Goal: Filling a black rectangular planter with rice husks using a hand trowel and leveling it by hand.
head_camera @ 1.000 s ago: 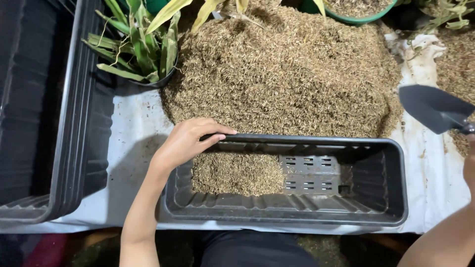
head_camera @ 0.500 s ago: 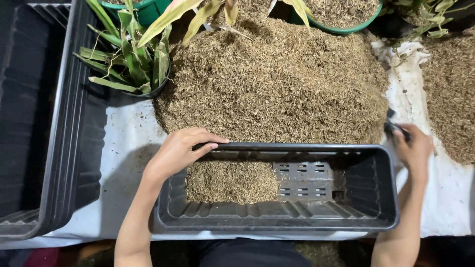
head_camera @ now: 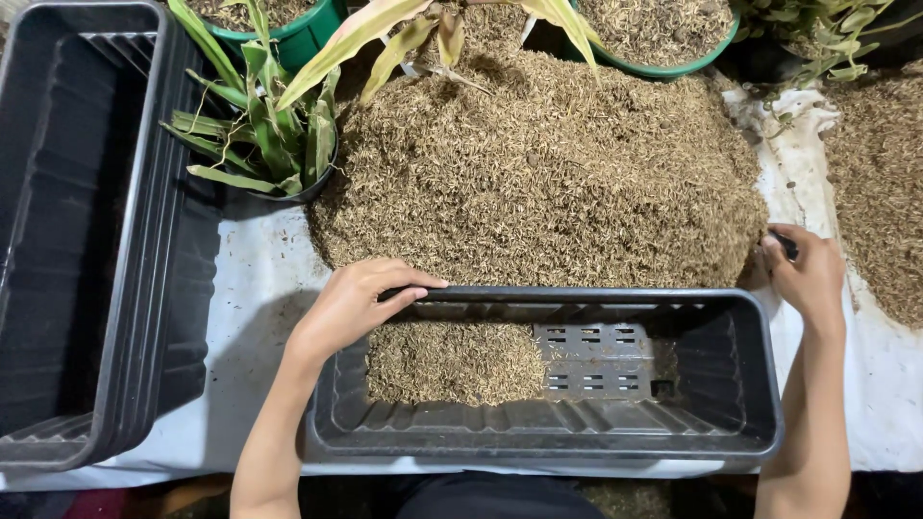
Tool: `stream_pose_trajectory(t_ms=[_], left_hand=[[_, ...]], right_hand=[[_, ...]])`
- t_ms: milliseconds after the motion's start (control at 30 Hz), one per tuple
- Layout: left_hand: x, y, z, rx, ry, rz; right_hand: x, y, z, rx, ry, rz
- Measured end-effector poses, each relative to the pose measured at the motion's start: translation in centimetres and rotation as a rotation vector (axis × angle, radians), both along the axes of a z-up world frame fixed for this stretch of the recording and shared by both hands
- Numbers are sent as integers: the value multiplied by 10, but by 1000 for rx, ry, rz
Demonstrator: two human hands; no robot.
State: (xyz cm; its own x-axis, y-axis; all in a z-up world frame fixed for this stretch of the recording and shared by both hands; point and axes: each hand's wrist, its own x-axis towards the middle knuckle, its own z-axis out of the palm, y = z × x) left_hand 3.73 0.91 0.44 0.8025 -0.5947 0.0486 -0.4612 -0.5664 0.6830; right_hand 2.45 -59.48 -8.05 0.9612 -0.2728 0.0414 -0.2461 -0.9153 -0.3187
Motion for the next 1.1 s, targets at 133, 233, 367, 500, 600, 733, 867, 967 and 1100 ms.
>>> stream_pose_trajectory(t_ms=[133,233,367,500,600,733,867,967,1100], left_hand=[[1,0,0,-10,2,-14],[0,0,0,1,14,2],[1,0,0,23,25,6],[1,1,-2,29,40,10],[1,1,-2,21,30,5],[1,0,-2,7,13,2],[1,0,0,13,14,10],[1,0,1,10,11,6],[0,-1,2,9,17,5]], right_hand=[[1,-10,5,-20,-19,37],[4,-14,9,-96,-18,53],[3,-17,20,-66,6,31],[5,-12,34,6,-39,77],[10,11,59,37,-21,75],[17,19,71,10,-44,126],[21,38,89,87,-21,107],[22,63,110,136,0,74],[23,82,125,199,-2,89]])
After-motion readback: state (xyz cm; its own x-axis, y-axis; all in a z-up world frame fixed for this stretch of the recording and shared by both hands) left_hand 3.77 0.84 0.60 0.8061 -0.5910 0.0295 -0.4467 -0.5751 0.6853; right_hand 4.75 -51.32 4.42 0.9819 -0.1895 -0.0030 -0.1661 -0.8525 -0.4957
